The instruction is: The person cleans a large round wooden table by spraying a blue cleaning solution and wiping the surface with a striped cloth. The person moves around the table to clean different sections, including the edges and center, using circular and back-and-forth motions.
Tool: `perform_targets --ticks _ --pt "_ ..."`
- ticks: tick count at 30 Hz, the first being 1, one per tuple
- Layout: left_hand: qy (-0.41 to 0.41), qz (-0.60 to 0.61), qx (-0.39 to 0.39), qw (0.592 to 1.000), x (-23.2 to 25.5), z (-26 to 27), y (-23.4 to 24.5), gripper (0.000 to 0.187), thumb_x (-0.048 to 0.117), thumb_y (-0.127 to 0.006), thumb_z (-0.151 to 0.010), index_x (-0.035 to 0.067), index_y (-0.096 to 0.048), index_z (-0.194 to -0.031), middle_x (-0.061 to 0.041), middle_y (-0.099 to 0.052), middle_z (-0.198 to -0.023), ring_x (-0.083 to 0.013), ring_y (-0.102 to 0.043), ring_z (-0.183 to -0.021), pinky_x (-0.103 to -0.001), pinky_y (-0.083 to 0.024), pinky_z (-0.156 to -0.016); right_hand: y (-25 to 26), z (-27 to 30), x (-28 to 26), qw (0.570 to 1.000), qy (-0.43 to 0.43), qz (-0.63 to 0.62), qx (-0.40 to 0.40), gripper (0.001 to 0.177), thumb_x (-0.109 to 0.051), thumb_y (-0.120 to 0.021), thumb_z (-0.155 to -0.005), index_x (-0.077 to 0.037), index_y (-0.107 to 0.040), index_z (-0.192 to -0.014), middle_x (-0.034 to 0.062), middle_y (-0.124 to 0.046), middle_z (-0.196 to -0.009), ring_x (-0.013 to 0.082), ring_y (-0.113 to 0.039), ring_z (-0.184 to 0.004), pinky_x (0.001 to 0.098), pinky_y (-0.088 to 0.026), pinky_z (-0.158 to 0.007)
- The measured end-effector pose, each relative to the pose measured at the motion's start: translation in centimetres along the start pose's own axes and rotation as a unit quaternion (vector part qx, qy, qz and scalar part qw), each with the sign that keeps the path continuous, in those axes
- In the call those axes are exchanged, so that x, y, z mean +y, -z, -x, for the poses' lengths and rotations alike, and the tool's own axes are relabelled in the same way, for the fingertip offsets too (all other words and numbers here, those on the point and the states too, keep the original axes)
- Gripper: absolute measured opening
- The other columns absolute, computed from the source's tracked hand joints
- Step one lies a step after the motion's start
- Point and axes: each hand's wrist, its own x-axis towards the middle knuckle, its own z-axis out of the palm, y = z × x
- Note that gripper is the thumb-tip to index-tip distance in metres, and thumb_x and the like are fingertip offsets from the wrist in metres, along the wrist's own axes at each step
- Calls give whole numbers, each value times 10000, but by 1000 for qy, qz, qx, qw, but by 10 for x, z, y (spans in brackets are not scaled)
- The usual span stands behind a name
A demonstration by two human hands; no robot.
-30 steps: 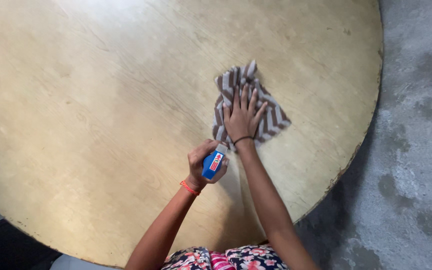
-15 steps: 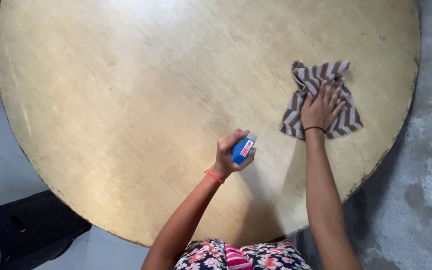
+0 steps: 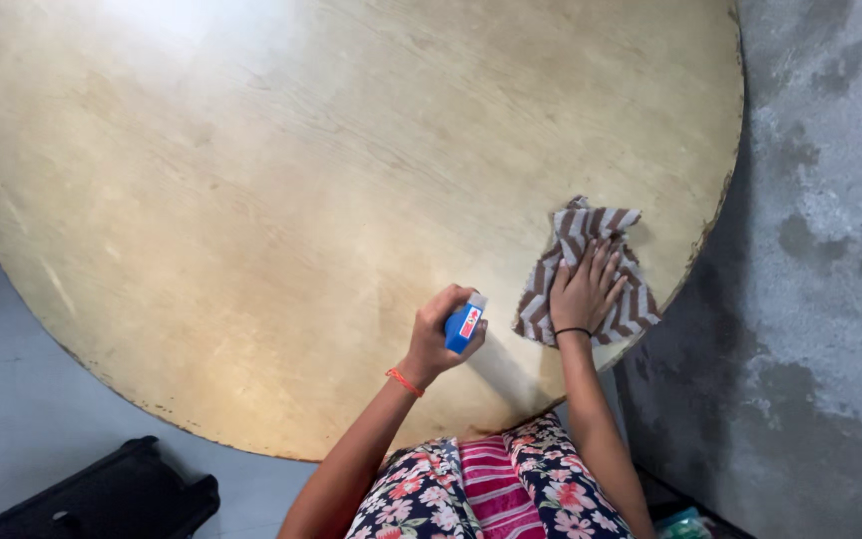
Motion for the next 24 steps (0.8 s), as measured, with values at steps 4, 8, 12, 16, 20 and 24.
perform_targets --ticks 4,8,12,16,20,24 --pt "93 -14 -50 994 28 42 37 446 197 -800 -813 61 -624 -1201 -132 -703 -957 -285 -731 -863 -376 -579 -752 -1 57 -44 1000 8 -24 16 690 -422 -479 -1017 -78 -383 -1608 121 -265 -1710 318 -201 -1573 577 -91 -1248" --pt "203 -107 -104 968 32 65 69 444 301 -813 -781 99 -659 -1145 -156 -726 -971 -355 -709 -887 -444 -549 -754 3 106 -62 999 -32 -23 14 678 -418 -473 -1021 -103 -384 -1614 96 -261 -1717 300 -200 -1582 568 -94 -1264" --pt "231 -172 -178 941 21 86 96 430 362 -815 -753 101 -707 -1078 -166 -736 -932 -384 -702 -895 -477 -546 -774 7 141 -65 998 -64 -19 10 664 -430 -461 -1047 -93 -372 -1612 100 -249 -1715 313 -187 -1580 576 -92 -1261" --pt "263 -198 -248 911 12 90 111 404 369 -806 -737 107 -734 -1035 -168 -743 -893 -387 -705 -871 -492 -539 -756 9 169 -61 997 -73 -35 -6 681 -430 -455 -1030 -83 -357 -1607 124 -236 -1703 330 -167 -1566 569 -88 -1244" --pt "261 -184 -258 912 12 103 127 397 383 -797 -750 86 -743 -1008 -184 -742 -853 -383 -709 -838 -481 -542 -755 -5 179 -43 995 -65 -69 -15 660 -413 -410 -1054 -78 -335 -1618 119 -234 -1714 334 -151 -1584 555 -77 -1260" --pt "266 -102 -164 944 11 99 155 415 333 -840 -755 53 -703 -1030 -143 -724 -791 -272 -714 -734 -400 -548 -713 -24 160 -40 982 -118 -150 10 666 -435 -369 -1052 -79 -332 -1614 139 -248 -1702 323 -175 -1574 547 -55 -1264"
